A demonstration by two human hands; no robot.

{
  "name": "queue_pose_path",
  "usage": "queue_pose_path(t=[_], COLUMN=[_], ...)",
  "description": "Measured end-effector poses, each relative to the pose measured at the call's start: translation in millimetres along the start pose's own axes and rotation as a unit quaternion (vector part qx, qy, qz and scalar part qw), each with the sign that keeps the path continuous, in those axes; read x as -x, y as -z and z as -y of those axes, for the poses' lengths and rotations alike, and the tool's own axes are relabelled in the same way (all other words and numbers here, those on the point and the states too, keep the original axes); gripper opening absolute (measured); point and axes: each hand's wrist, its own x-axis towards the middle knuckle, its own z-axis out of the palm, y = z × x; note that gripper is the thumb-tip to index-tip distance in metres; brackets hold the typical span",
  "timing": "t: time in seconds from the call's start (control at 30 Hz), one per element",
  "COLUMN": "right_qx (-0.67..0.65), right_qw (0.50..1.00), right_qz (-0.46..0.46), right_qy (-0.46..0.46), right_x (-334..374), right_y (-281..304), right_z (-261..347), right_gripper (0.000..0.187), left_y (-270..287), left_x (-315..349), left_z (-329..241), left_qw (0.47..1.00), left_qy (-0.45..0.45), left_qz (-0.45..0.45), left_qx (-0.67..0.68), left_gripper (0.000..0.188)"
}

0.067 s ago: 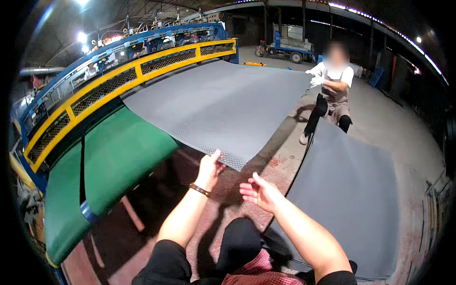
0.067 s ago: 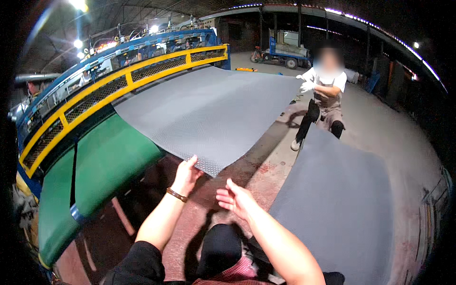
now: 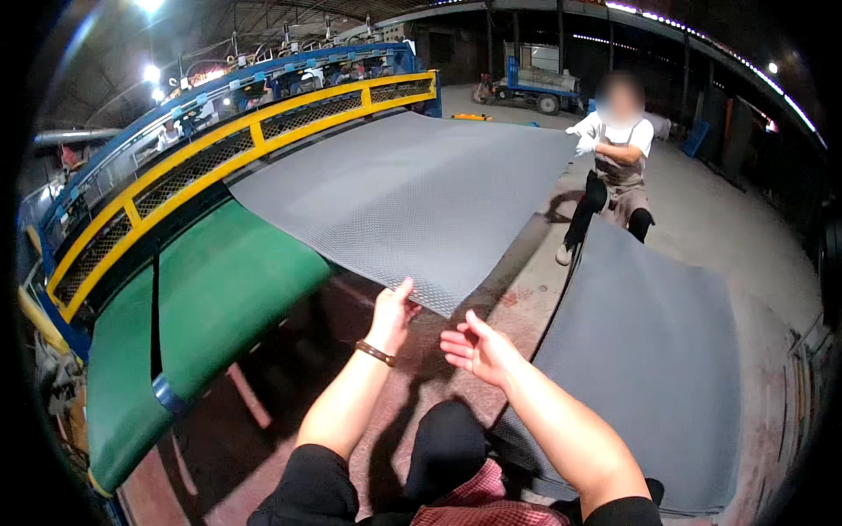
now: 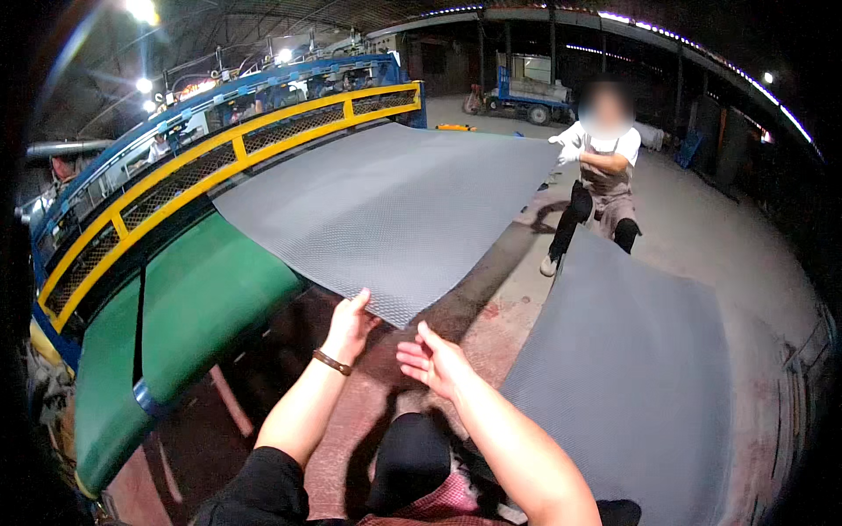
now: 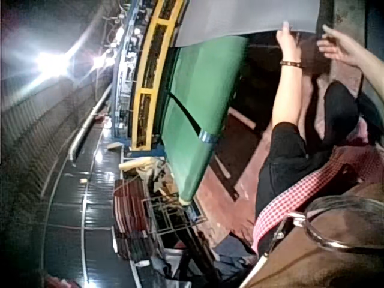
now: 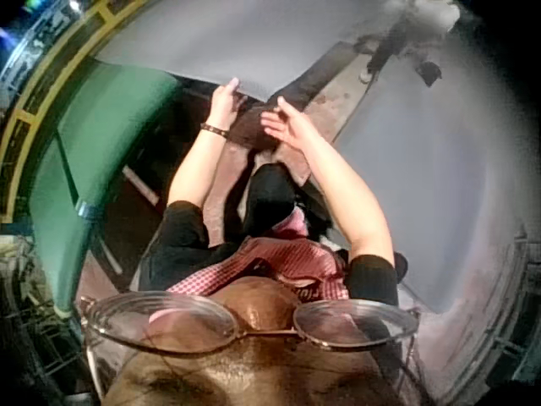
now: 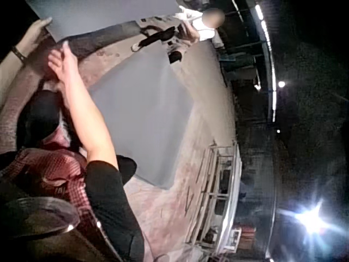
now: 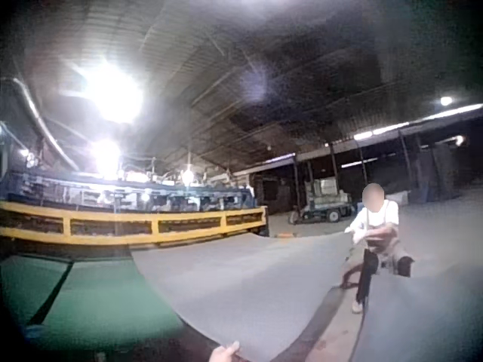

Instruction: The person works with a partner to pull large gray textured foam sheets from a machine conveyor and stack them neatly on top of one another on the floor.

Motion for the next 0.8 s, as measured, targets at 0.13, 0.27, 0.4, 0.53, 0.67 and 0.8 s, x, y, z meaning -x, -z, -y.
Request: queue_pose_path(t=[0.13,0.27,0.4,0.53,0.67,0.8], right_qx=[-0.102,-0.124,-0.047,0.072,0.134,0.177], right_qw=[0.992,0.99,0.991,0.98,0.966,0.959], right_qz=[-0.056,-0.062,-0.126,-0.151,-0.17,-0.173], right_qy=[0.053,0.035,0.026,0.11,0.138,0.139], right_x=[-17,-22,-9,4,31,48], right_y=[-23,-13,-7,10,17,29], right_z=[5,4,10,26,41,35], right_gripper=[0.023,0.021,0.018,0.016,0.013,0.013], left_y=[-16,-36,-36,-19,-19,15], left_x=[10,28,30,45,97,119], left_z=[16,15,31,73,109,152], left_qw=[0.999,0.997,0.996,0.986,0.944,0.897], left_qy=[0.0,0.025,0.042,0.099,0.273,0.349], left_qz=[0.018,0.028,0.048,0.094,0.105,0.145], left_qx=[0.036,0.066,0.055,0.097,0.151,0.228], left_gripper=[0.018,0.014,0.017,0.036,0.051,0.044])
